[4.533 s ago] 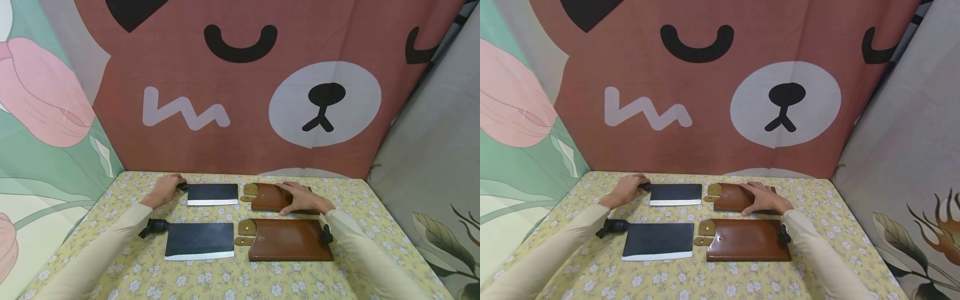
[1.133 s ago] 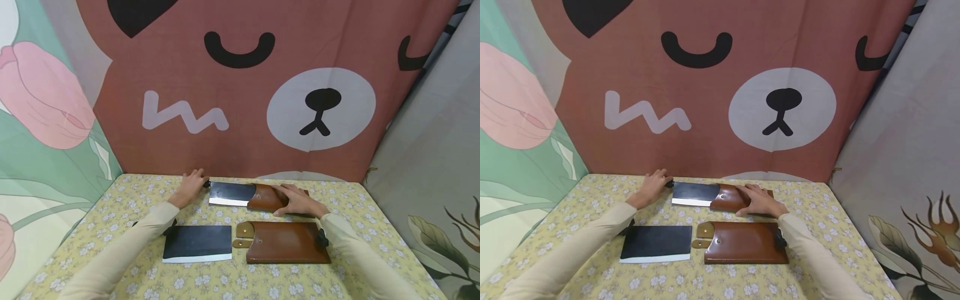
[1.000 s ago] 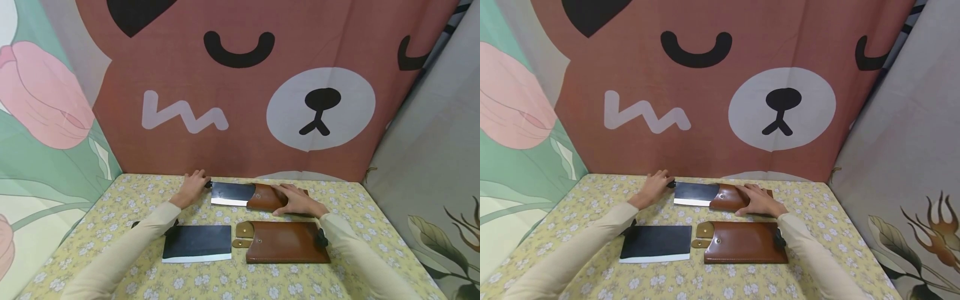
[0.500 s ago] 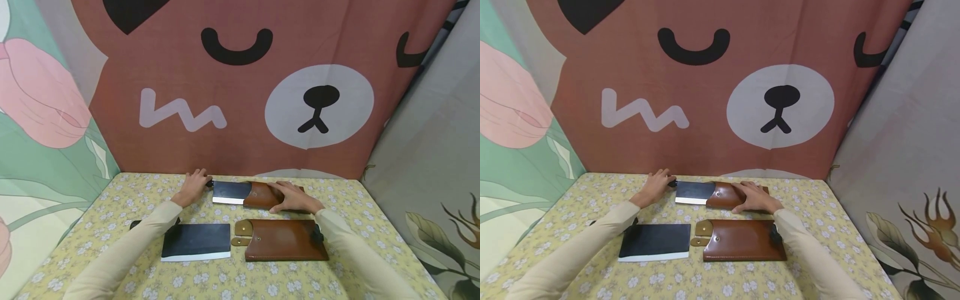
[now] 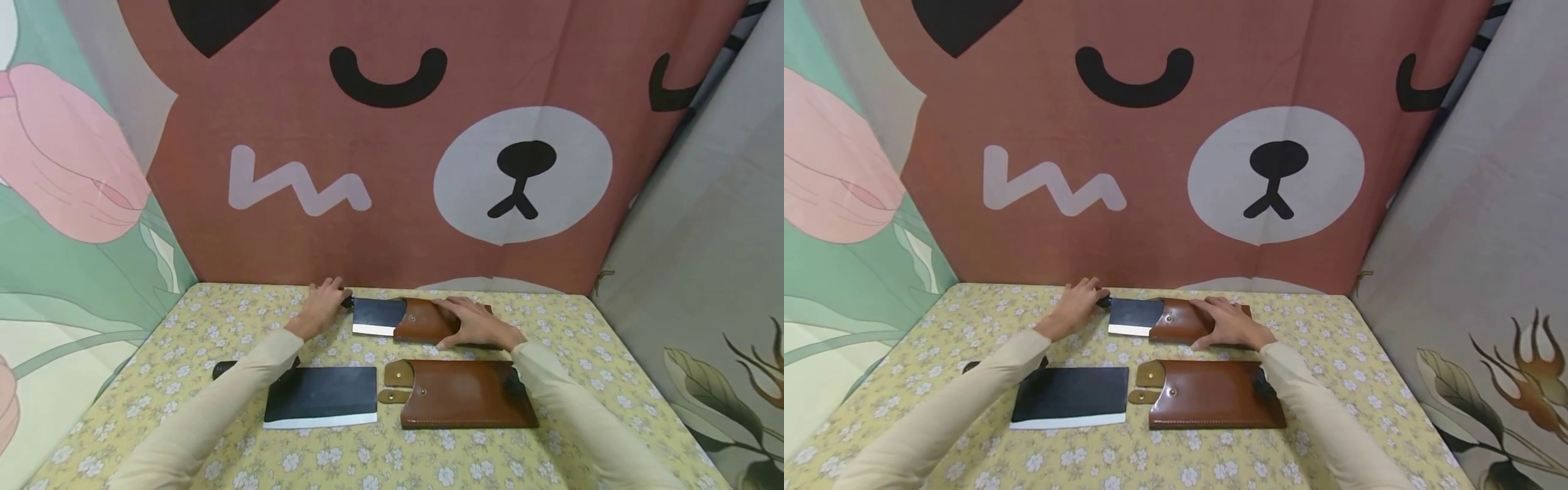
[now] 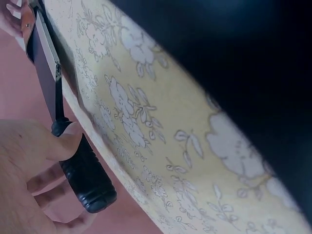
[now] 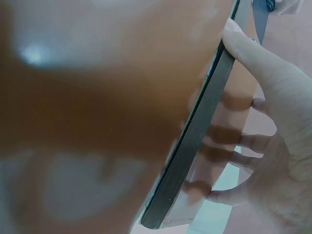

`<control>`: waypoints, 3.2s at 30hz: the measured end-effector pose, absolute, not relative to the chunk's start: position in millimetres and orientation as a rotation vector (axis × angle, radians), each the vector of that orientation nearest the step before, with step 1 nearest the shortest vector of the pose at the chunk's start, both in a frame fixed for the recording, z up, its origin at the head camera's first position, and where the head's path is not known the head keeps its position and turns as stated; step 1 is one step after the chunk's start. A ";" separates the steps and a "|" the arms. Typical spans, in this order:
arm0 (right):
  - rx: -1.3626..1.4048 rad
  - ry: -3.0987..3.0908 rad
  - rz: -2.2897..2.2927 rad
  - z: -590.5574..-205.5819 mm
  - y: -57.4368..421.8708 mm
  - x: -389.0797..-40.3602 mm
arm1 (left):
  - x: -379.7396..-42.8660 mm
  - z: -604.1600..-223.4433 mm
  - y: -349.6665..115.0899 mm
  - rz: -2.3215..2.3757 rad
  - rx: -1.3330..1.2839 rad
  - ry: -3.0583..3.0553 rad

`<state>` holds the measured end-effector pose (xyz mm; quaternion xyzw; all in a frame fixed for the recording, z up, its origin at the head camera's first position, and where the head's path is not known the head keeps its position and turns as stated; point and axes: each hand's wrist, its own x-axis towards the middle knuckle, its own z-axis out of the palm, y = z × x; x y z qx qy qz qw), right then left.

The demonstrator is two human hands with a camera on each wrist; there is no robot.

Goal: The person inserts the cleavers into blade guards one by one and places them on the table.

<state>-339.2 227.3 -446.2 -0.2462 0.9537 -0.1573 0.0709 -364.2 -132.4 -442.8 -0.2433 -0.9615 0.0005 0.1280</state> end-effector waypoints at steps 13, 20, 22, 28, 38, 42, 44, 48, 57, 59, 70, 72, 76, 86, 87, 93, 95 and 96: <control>-0.728 2.868 -0.502 -445.4 224.8 -338.5 | -365.5 -448.1 -124.7 0.149 -0.724 -2.717; -0.735 2.876 -0.490 -447.2 224.0 -340.6 | -366.7 -446.0 -122.8 0.122 -0.737 -2.738; -0.742 2.882 -0.488 -447.4 224.3 -341.0 | -367.1 -444.1 -121.9 0.118 -0.743 -2.731; -0.776 2.874 -0.503 -447.1 220.9 -343.5 | -366.7 -438.8 -115.1 0.066 -0.788 -2.706; -0.766 2.857 -0.502 -443.2 212.5 -341.7 | -365.3 -437.3 -108.8 0.122 -0.795 -2.740; -0.783 2.862 -0.506 -443.0 211.9 -340.7 | -365.4 -437.9 -105.3 0.151 -0.802 -2.734; -0.783 2.862 -0.506 -443.4 211.6 -340.5 | -365.5 -438.9 -103.4 0.159 -0.806 -2.738; -0.783 2.862 -0.494 -444.1 210.2 -341.6 | -366.8 -440.0 -99.2 0.182 -0.809 -2.735; -0.837 2.853 -0.514 -440.8 206.1 -347.5 | -370.0 -435.5 -85.5 0.179 -0.793 -2.782; -0.841 2.848 -0.518 -440.9 206.2 -347.4 | -369.8 -435.9 -82.7 0.154 -0.797 -2.781; -0.837 2.838 -0.536 -442.7 202.6 -347.6 | -366.3 -438.0 -68.3 0.079 -0.818 -2.770; -0.832 2.841 -0.531 -443.1 201.3 -347.9 | -366.0 -437.9 -66.6 0.079 -0.817 -2.768; -0.810 2.853 -0.519 -444.0 198.9 -348.1 | -367.9 -439.1 -63.8 0.081 -0.823 -2.754; -0.742 2.858 -0.516 -443.0 192.3 -348.3 | -373.5 -441.8 -59.2 0.105 -0.834 -2.756; -0.748 2.853 -0.521 -443.0 192.1 -348.5 | -373.8 -442.4 -59.2 0.105 -0.838 -2.756; -0.780 2.805 -0.550 -444.1 190.7 -350.0 | -373.1 -445.5 -61.0 0.103 -0.849 -2.758; -0.778 2.790 -0.553 -444.2 190.4 -350.2 | -372.9 -447.0 -61.7 0.096 -0.847 -2.763; -0.778 2.785 -0.552 -444.6 190.6 -350.3 | -372.6 -447.4 -62.3 0.096 -0.847 -2.770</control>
